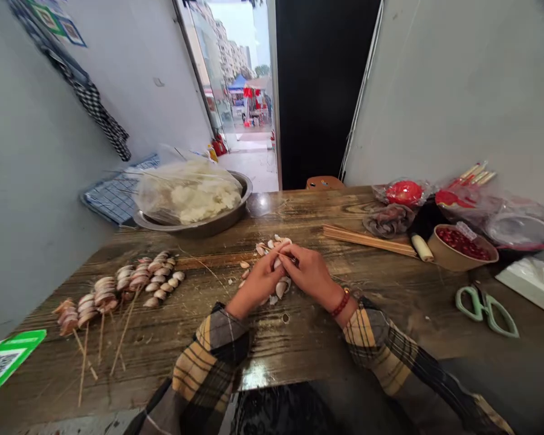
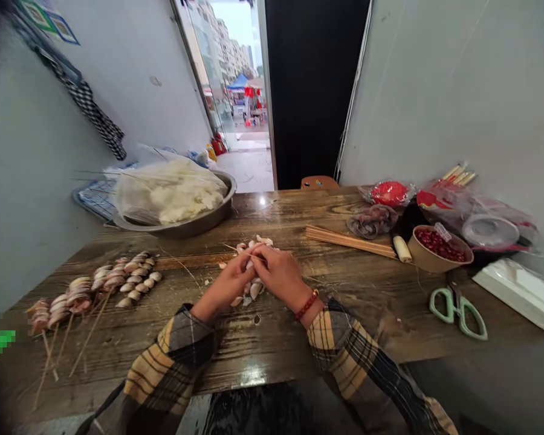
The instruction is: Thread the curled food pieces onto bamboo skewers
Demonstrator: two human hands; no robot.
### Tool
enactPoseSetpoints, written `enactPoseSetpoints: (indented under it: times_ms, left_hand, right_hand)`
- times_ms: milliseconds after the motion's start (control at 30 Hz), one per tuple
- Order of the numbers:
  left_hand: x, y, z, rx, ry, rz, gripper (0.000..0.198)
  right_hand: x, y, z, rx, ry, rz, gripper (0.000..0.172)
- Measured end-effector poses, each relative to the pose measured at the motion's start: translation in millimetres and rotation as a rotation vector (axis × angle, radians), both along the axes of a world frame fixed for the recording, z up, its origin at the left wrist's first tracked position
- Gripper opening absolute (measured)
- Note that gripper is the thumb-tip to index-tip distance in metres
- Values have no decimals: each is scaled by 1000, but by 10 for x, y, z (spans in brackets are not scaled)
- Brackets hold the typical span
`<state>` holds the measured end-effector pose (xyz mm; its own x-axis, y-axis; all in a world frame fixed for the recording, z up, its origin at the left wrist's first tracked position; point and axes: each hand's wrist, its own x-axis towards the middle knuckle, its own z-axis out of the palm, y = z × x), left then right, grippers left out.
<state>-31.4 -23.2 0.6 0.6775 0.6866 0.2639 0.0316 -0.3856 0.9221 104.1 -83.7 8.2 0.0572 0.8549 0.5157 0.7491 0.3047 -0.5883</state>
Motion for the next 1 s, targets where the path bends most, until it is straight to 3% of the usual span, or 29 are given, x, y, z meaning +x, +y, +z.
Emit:
enactPoseSetpoints:
  times_ms: [167, 333, 467, 733, 1000]
  left_hand:
    - [-7, -31, 124, -226, -16, -29, 54]
    - [-16, -16, 98, -316, 3, 20, 44]
    - [-1, -36, 114, -373, -87, 28, 56]
    - [12, -72, 120, -335, -40, -5, 81]
    - [-3, -29, 81, -249, 42, -65, 79]
  right_hand:
    - [49, -11, 44, 7, -22, -59, 19]
    - [74, -3, 28, 17, -105, -48, 20]
    - [97, -1, 33, 29, -99, -41, 24]
    - [69, -35, 107, -44, -108, 81, 14]
    - [14, 13, 86, -103, -160, 19, 20]
